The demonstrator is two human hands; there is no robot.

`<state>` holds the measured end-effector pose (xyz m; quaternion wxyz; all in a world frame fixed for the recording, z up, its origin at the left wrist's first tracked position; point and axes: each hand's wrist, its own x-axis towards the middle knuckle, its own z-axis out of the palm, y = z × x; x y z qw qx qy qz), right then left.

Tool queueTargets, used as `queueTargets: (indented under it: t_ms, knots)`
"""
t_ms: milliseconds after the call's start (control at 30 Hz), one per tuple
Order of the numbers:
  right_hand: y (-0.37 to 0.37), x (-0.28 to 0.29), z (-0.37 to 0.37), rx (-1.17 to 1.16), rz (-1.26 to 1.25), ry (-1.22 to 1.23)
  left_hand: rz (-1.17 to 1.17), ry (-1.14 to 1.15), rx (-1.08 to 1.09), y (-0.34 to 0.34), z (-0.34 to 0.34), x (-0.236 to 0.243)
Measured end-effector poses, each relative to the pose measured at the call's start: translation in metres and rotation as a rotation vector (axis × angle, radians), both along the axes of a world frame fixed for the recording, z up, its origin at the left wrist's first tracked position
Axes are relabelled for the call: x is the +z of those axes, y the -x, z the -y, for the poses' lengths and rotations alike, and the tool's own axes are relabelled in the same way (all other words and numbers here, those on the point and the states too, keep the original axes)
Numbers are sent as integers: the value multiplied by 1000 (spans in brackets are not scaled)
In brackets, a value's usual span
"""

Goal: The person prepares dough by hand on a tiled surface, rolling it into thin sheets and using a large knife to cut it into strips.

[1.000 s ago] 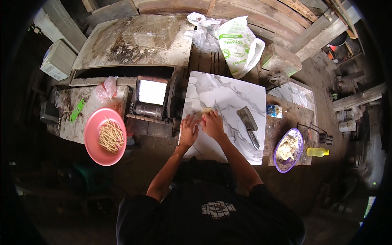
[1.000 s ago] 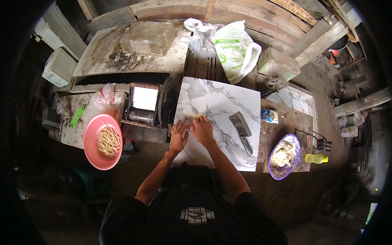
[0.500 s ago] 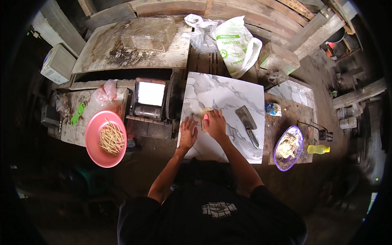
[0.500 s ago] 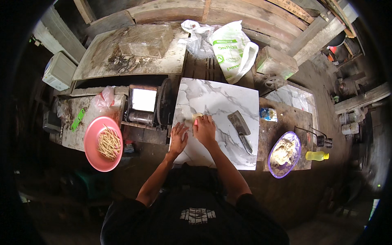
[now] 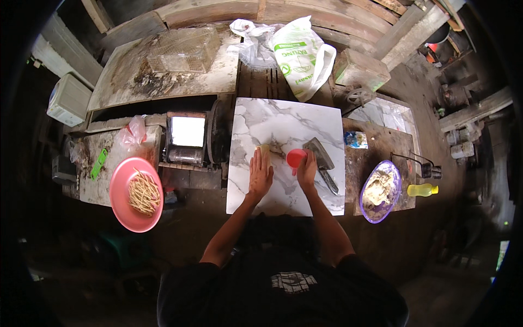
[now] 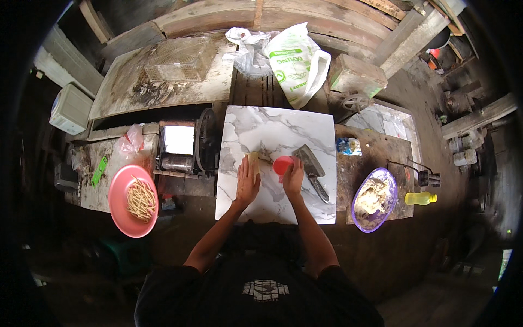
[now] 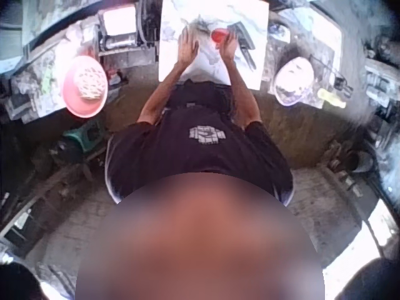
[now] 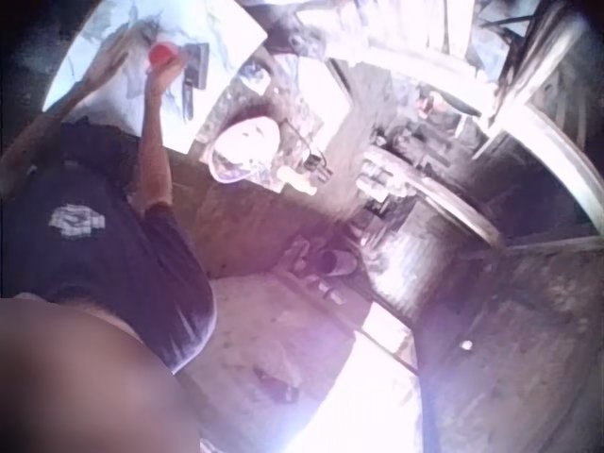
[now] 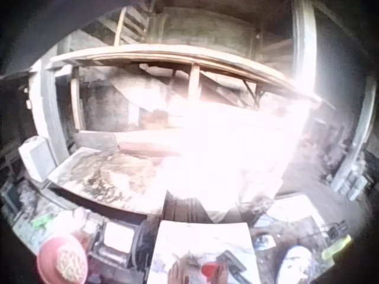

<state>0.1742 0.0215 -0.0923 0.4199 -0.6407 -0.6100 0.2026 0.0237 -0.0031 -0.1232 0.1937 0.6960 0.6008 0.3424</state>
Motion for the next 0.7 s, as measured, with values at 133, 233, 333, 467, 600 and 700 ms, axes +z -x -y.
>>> queueTargets:
  t_ms: [133,233,333,467,600,700]
  knots:
    - [5,-12,-30,-52,65,17,-192,-25,-5,-7,-14,-18]
    - [15,-26,-41,-34,16,-6,-268,-44,-6,-2,-13,-16]
    - [23,-29,-39,35,-24,3,-255,-36,-25,11,-13,-14]
    - [24,-2,-6,117,127,30,-23,91,27,29,-4,11]
    - [-4,12,42,33,480,353,137,70,95,13,20,25]
    - [-3,4,50,100,433,591,128,45,122,2,38,32]
